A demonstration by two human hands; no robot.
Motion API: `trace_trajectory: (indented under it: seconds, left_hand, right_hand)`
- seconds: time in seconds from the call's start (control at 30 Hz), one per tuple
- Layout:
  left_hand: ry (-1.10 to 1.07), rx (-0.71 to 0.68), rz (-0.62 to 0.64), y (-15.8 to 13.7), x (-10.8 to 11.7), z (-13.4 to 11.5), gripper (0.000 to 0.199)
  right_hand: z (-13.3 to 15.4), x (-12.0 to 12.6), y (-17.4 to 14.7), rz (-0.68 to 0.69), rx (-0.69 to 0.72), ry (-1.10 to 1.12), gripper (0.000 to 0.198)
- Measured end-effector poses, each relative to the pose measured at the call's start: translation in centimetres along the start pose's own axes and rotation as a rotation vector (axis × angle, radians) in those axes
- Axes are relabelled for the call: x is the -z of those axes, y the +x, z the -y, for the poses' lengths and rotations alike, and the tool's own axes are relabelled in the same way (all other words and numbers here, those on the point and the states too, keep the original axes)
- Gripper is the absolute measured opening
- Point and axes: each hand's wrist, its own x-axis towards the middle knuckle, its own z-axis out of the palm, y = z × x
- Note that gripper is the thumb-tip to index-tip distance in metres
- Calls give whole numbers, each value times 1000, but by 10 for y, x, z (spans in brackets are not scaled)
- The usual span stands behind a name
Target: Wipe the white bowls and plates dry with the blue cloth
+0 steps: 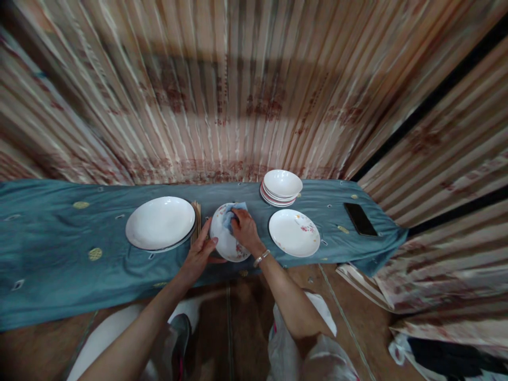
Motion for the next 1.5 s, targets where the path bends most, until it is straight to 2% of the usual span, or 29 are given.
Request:
trace_trajectory:
  seconds: [0.13, 0.3, 0.4, 0.5, 0.6, 0.7, 0.83, 0.97, 1.07, 1.23, 1.37, 1.5]
  left_hand:
    - [7, -6, -6, 0, 1, 1, 94]
    - [0, -27, -1, 0, 3, 2, 89]
    - [-22, -31, -8, -1, 4, 2, 89]
    - [-17, -24, -11, 0, 4, 3, 89]
    - [-5, -14, 10, 1, 5, 5, 91]
    - [6, -18, 18, 3, 5, 6, 93]
    - [52, -42, 0, 3, 5, 5, 89]
    - [91, -62, 13, 2, 5, 3, 86]
    - [117, -54, 24, 1, 3, 0, 87]
    - [146, -55, 22, -1, 0, -3, 86]
    - [140, -77, 23, 0, -1, -1, 86]
    - [132, -75, 34, 2, -2, 0, 87]
  right_hand:
    - [16, -7, -1, -19, 37, 83, 40]
    - [40, -8, -15, 49, 74, 217, 34]
    - [48, -5, -25, 93, 41, 347, 30]
    - [43, -1, -33, 168, -50, 531, 25]
    - [32, 5, -40, 311, -149, 749, 26]
    - [21, 13, -45, 426, -175, 852, 29]
    - [10, 24, -52, 486, -108, 747, 21]
    - [1, 32, -56, 503, -144, 534, 14]
    - [-5, 37, -57, 458, -143, 282, 15]
    - [-11, 39, -54, 367, -38, -19, 17]
    - [-19, 36, -49, 295, -25, -131, 19]
    - [-29, 28, -42, 203, -18, -152, 22]
